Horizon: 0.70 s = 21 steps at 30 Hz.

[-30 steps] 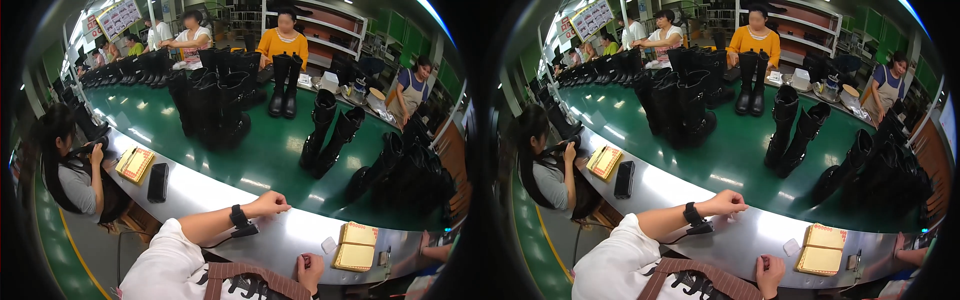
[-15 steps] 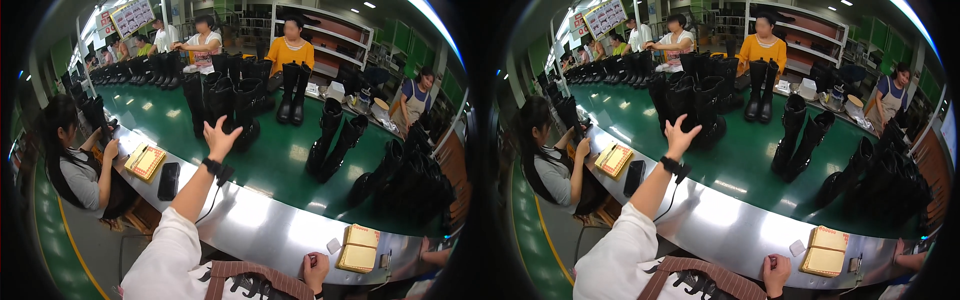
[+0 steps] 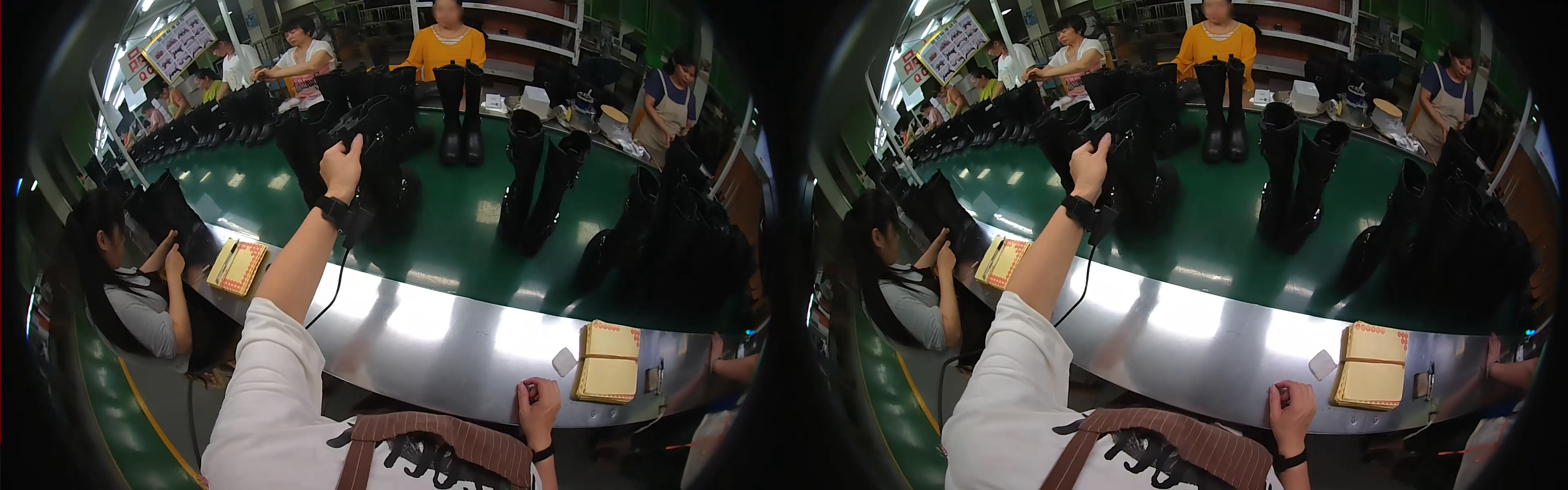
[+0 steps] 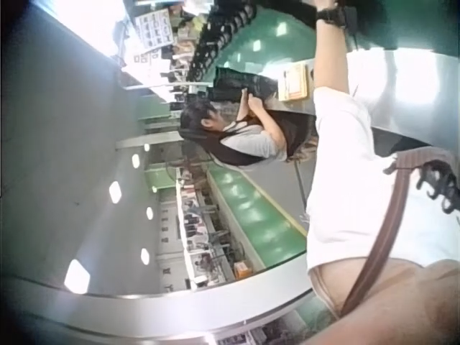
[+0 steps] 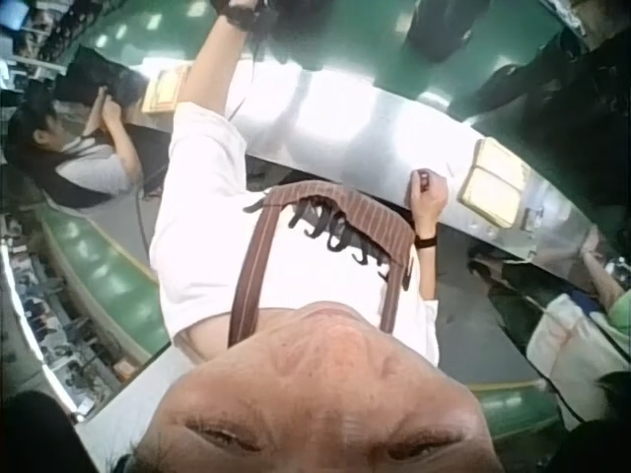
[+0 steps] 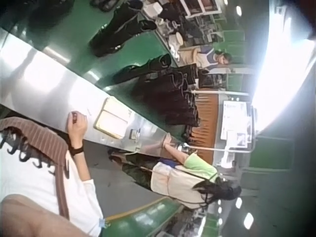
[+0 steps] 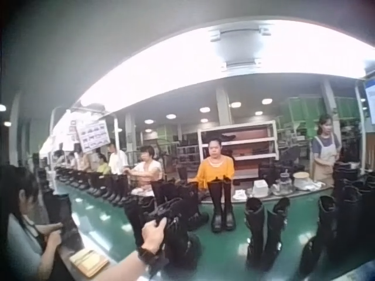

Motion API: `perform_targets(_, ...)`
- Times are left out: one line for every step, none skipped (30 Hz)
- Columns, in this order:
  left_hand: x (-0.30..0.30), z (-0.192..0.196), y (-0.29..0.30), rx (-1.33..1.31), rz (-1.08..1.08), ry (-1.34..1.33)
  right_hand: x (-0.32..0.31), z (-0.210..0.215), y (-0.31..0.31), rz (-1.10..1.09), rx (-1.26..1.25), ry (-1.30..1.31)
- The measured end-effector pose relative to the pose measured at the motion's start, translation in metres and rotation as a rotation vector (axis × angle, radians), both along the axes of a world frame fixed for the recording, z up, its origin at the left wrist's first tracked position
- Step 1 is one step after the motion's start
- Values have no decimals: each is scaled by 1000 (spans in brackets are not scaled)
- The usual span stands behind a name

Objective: Inspecting and cleaning black boots on a production line.

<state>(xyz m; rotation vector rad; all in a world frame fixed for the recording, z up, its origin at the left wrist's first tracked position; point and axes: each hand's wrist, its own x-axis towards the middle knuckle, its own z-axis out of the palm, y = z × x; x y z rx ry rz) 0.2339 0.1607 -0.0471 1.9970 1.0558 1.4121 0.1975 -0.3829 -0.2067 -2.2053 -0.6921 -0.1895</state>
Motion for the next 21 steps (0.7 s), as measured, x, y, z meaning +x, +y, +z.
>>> perform_targets(-7,3,-6,-18,-60,-90,0,1,0,2,-7,-16)
perform_targets(-16,7,-13,-51,-116,-161,1,2,0,16,14,-19)
perform_targets(-25,10,-23,-129,-274,-317,2,3,1,33,10,-4)
perform_targets(-35,14,-35,-250,-393,-464,3,6,2,52,3,6)
perform_targets(-44,14,-51,-267,-511,-586,4,10,4,45,-5,16)
perform_targets(-54,17,-68,-289,-574,-630,6,17,6,47,65,148)
perform_targets(-63,20,-88,-290,-535,-633,8,24,10,25,93,325)
perform_targets(-71,22,-111,-229,-568,-653,10,33,14,67,115,336)
perform_targets(-77,25,-136,-296,-526,-629,12,43,20,123,135,202)
perform_targets(-83,27,-164,-218,-500,-616,13,54,26,187,166,147)
perform_targets(-88,29,-192,-102,-496,-619,13,65,34,251,228,162)
perform_targets(-94,30,-219,-7,-352,-448,13,74,41,331,217,152)
perform_targets(-103,28,-250,137,-298,-266,11,81,51,394,263,33)
perform_targets(-104,25,-272,354,-436,-279,9,86,60,397,224,22)
perform_targets(-112,23,-294,414,-564,-174,8,87,70,438,192,-48)
perform_targets(-116,22,-301,553,-707,-86,6,86,77,482,160,-117)
perform_targets(-120,19,-308,510,-836,-44,8,83,84,430,165,-48)
perform_targets(-121,15,-309,575,-958,-77,9,79,87,322,217,-83)
perform_targets(-119,10,-305,651,-948,-98,13,73,90,269,278,-94)
perform_targets(-118,6,-300,669,-868,-58,17,67,91,198,327,-97)
perform_targets(-117,1,-297,694,-835,-80,20,61,90,205,312,-98)
